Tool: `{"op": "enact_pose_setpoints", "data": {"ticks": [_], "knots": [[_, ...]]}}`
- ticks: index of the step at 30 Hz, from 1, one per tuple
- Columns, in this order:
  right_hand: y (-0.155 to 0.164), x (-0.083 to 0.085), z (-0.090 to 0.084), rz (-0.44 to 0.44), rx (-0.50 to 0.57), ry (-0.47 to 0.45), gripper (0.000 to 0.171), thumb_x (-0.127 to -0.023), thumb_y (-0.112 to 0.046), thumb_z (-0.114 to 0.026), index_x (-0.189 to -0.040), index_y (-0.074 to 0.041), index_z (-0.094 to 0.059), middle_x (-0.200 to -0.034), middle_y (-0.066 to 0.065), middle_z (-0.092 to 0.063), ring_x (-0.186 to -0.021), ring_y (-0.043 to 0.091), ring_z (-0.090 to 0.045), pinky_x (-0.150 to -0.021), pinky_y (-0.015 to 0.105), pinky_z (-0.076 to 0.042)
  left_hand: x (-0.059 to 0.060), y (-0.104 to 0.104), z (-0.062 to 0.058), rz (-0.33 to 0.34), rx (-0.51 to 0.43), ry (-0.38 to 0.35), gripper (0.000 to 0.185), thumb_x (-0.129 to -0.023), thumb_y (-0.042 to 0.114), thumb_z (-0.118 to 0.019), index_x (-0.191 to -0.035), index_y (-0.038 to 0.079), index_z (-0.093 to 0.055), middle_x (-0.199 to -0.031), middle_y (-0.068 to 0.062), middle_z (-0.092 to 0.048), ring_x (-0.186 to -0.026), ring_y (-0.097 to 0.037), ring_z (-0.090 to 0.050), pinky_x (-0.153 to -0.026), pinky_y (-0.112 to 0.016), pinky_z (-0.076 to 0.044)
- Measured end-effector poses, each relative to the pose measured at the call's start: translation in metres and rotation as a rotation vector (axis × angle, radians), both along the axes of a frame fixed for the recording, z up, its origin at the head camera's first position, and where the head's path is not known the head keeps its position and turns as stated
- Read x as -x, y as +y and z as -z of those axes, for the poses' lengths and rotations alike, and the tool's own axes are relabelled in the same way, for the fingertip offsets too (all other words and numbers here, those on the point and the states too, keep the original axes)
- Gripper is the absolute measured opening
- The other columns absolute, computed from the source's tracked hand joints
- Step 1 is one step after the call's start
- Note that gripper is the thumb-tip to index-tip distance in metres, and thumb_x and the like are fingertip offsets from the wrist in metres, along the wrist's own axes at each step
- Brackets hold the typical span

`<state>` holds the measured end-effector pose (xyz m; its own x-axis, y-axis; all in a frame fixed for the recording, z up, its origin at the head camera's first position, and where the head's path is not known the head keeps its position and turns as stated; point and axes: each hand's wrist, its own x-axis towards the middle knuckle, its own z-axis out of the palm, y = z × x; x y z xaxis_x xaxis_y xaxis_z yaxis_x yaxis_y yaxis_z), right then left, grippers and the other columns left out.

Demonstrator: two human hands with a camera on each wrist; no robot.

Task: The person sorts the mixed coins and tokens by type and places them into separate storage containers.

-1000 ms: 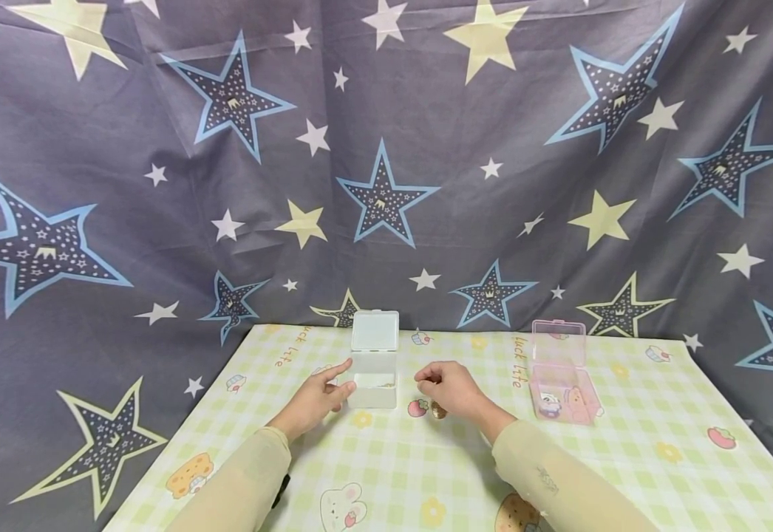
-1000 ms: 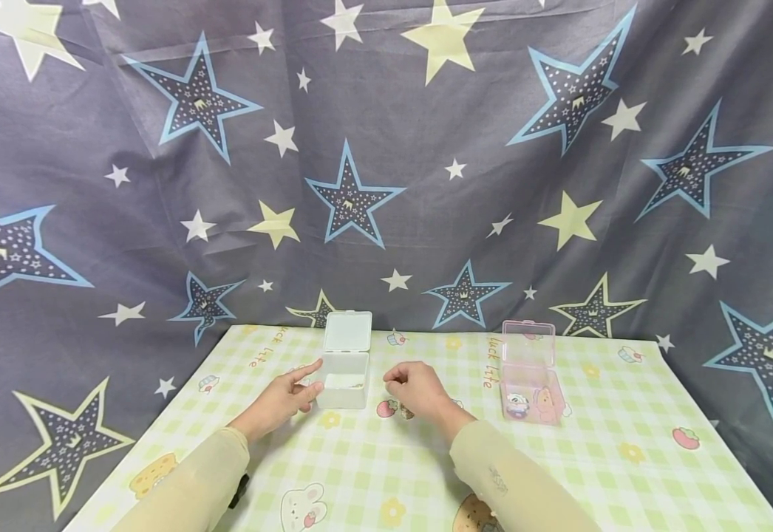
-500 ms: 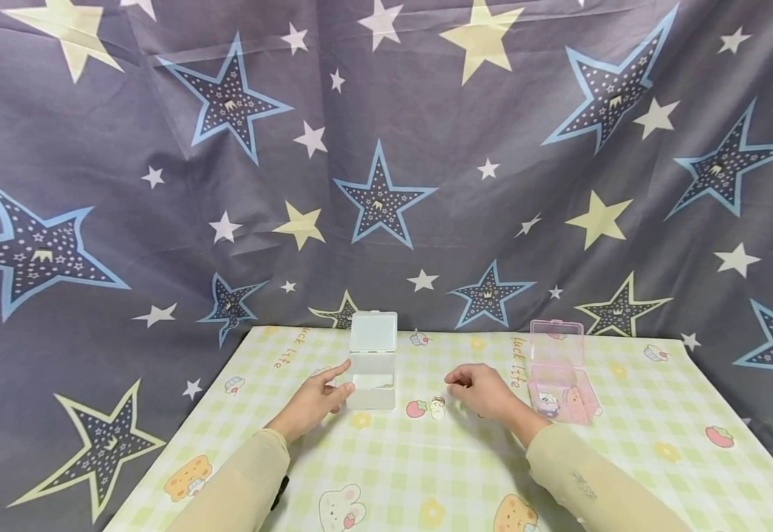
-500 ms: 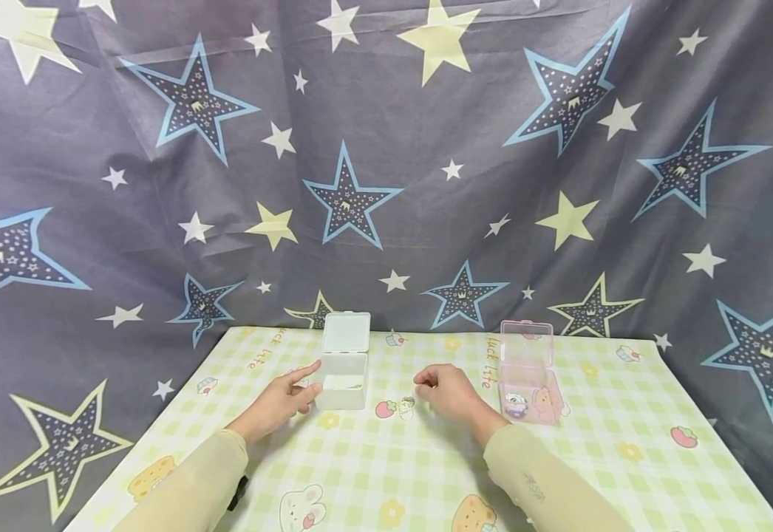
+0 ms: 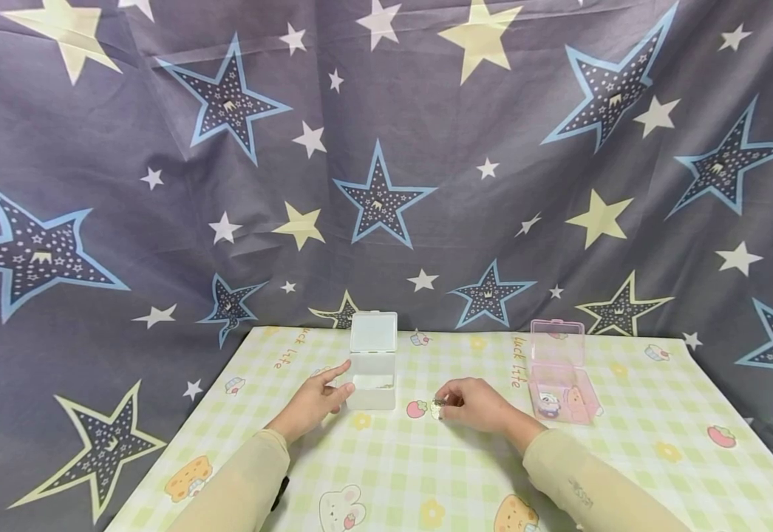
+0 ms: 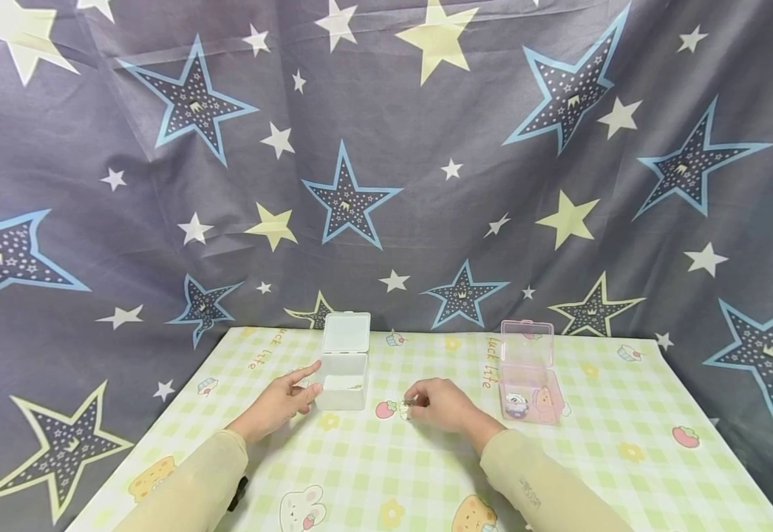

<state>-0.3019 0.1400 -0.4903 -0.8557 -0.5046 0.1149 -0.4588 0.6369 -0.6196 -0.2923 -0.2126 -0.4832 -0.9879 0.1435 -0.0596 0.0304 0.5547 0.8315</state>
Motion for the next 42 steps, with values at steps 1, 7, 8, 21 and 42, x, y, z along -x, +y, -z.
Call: {"op": "enact_pose_setpoints", "data": {"ticks": [1, 7, 8, 21, 42], "knots": [[-0.0007, -0.0001, 0.0001, -0.008, -0.004, 0.009, 0.018, -0.093, -0.014, -0.079, -0.11, -0.011, -0.08, -0.089, -0.005, -0.076, -0.079, 0.002, -0.062, -0.076, 0.023, -0.052, 0.0002, -0.0001, 0.0002, 0.0, -0.001, 0.001, 0.064, -0.107, 0.04, -0.066, -0.164, 0.023, -0.045, -0.127, -0.018, -0.077, -0.098, -0.028, -0.076, -0.075, -0.038, -0.055], [-0.0043, -0.0001, 0.0006, -0.024, -0.038, 0.036, 0.017, -0.091, -0.014, -0.082, -0.107, -0.012, -0.084, -0.087, -0.009, -0.077, -0.079, -0.001, -0.062, -0.077, 0.022, -0.053, 0.0003, -0.0004, 0.0005, -0.011, -0.005, -0.002, 0.063, -0.106, 0.039, -0.067, -0.164, 0.025, -0.046, -0.125, -0.015, -0.078, -0.097, -0.027, -0.075, -0.075, -0.036, -0.054], [-0.0048, -0.0004, 0.0005, -0.022, -0.045, 0.037, 0.016, -0.091, -0.013, -0.083, -0.107, -0.012, -0.084, -0.086, -0.009, -0.077, -0.079, -0.001, -0.062, -0.077, 0.022, -0.053, 0.0001, -0.0005, 0.0006, -0.01, -0.004, 0.001, 0.063, -0.106, 0.039, -0.067, -0.164, 0.025, -0.047, -0.124, -0.015, -0.079, -0.096, -0.027, -0.075, -0.074, -0.036, -0.054], [-0.0065, -0.0049, -0.001, -0.007, -0.073, 0.058, 0.01, -0.09, -0.008, -0.082, -0.099, -0.011, -0.08, -0.091, -0.005, -0.078, -0.082, 0.002, -0.064, -0.078, 0.023, -0.055, -0.0016, 0.0004, -0.0015, 0.004, -0.01, 0.013, 0.062, -0.107, 0.038, -0.067, -0.163, 0.022, -0.047, -0.12, -0.016, -0.079, -0.094, -0.026, -0.075, -0.073, -0.036, -0.053], [-0.005, -0.0067, -0.0029, 0.001, -0.048, 0.066, 0.014, -0.089, -0.005, -0.081, -0.09, -0.013, -0.07, -0.083, -0.008, -0.068, -0.078, 0.002, -0.057, -0.075, 0.023, -0.05, -0.0003, 0.0004, -0.0009, -0.005, -0.001, -0.001, 0.064, -0.107, 0.04, -0.067, -0.164, 0.024, -0.046, -0.125, -0.015, -0.078, -0.096, -0.025, -0.074, -0.073, -0.033, -0.052]]}}
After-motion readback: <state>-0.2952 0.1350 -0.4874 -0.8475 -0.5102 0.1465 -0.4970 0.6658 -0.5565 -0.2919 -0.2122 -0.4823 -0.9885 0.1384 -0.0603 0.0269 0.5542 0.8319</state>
